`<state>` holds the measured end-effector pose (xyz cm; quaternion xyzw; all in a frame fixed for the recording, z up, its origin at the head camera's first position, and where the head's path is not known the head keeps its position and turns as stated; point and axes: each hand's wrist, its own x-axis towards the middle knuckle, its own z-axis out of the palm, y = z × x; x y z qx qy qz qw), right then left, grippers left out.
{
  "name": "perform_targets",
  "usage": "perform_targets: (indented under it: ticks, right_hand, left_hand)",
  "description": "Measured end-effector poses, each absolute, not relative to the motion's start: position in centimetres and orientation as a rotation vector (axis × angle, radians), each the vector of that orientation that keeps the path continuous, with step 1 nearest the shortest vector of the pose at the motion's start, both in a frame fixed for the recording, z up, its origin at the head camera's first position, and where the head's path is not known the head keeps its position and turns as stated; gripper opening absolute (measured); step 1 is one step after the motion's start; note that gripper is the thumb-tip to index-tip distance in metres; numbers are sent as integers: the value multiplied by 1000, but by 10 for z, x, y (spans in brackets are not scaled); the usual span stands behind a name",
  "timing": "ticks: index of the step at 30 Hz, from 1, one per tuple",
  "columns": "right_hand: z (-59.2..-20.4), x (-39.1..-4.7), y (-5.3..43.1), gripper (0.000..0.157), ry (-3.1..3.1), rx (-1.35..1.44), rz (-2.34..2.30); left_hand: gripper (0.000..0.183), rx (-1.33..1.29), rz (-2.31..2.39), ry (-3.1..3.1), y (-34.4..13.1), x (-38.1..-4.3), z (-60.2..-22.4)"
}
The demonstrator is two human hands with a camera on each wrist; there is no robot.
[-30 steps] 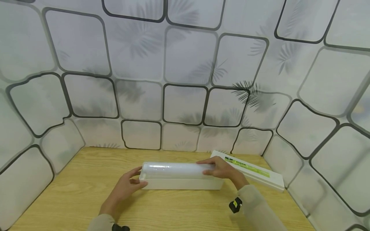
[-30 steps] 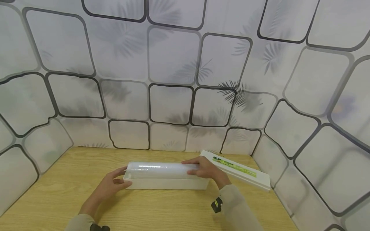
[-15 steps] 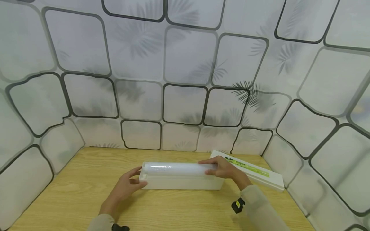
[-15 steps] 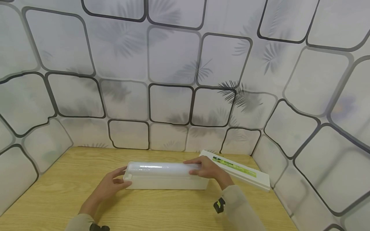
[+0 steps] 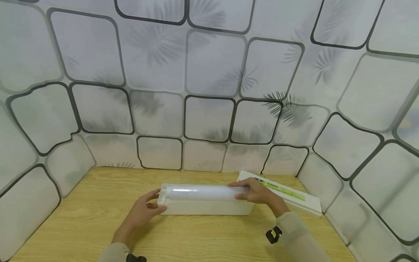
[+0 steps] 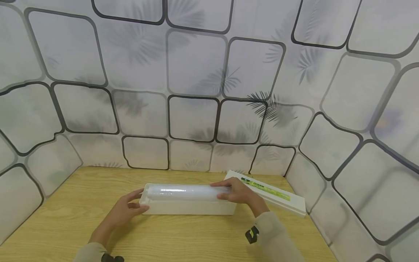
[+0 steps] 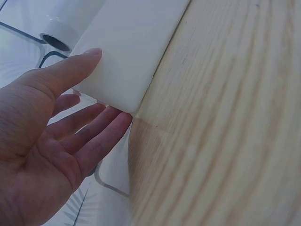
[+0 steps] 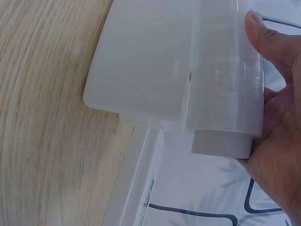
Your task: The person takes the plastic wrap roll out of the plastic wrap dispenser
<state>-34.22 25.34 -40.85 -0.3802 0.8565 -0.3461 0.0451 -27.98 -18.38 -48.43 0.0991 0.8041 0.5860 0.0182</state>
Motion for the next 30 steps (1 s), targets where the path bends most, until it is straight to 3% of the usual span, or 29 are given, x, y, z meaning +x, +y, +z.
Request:
perform_targets:
  ticks: [30]
  right_hand:
    - [-410, -325, 286, 41, 2655, -1118, -1039]
  left_hand:
    - [81, 295, 1812, 2487, -184, -282, -488]
